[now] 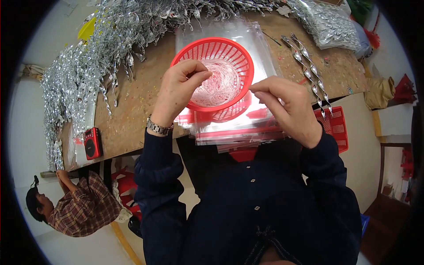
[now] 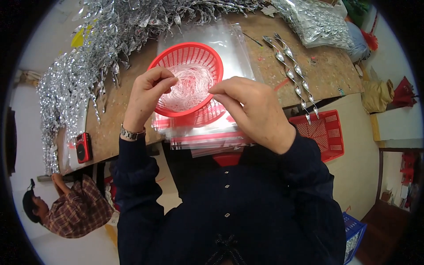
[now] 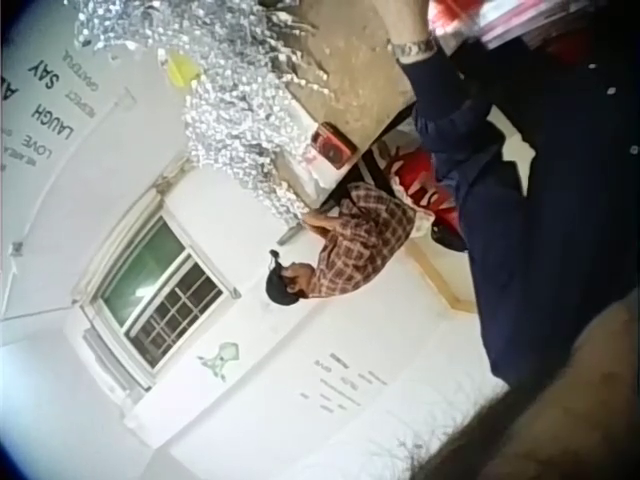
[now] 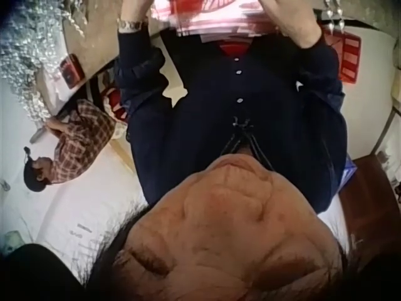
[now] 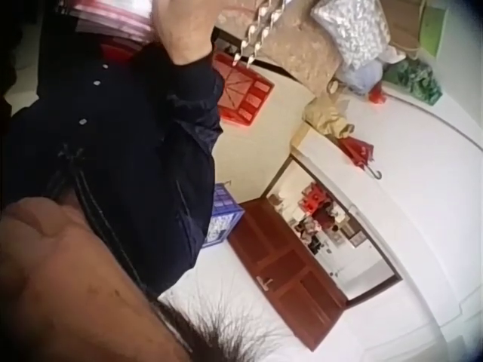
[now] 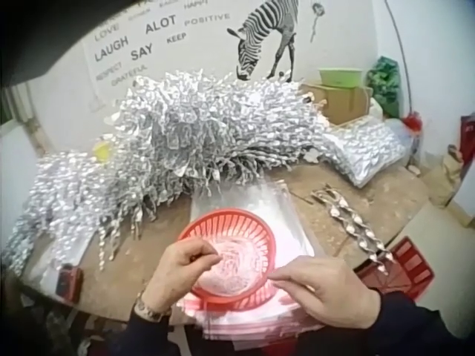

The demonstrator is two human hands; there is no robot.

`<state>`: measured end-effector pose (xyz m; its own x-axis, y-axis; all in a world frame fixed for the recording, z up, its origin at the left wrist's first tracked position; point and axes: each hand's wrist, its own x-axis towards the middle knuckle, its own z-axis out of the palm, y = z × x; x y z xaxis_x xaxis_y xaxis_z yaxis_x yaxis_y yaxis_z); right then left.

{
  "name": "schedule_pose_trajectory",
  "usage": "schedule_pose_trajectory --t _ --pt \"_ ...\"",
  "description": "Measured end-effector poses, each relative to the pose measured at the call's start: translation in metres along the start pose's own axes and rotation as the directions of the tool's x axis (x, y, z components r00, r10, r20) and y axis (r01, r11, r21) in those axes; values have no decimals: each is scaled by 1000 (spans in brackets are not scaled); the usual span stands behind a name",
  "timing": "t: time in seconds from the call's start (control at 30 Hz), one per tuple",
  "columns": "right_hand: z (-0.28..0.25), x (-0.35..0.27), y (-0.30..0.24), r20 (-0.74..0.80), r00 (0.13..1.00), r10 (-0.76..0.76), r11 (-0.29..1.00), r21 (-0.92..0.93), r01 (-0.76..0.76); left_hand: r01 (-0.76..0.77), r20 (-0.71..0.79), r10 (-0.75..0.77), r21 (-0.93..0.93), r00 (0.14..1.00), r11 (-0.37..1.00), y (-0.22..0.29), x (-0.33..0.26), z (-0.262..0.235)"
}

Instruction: Assembling and packaging decorative items into plastic bags at a workstation.

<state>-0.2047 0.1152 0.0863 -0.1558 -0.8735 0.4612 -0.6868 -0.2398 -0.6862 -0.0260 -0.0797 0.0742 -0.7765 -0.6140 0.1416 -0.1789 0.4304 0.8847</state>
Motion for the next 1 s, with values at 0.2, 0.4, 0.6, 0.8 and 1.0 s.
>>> schedule_pose_trajectory --t 0.2,0.4,0.6,0.8,1.0 --pt "17 19 4 11 995 98 990 98 -99 -8 -99 -9 -172 995 985 12 -10 9" --pt "27 29 -5 220 936 274 846 407 -344 -68 -204 20 -227 979 971 20 -22 10" --pt "36 31 -6 260 929 262 786 502 -362 -26 -208 -71 -432 976 901 23 -24 13" --pt "48 33 -6 51 997 63 979 192 -71 -27 -170 -114 -658 979 753 15 -23 19" --pt "49 29 5 36 997 -70 995 68 67 -38 -177 -137 -733 975 679 15 -24 28"
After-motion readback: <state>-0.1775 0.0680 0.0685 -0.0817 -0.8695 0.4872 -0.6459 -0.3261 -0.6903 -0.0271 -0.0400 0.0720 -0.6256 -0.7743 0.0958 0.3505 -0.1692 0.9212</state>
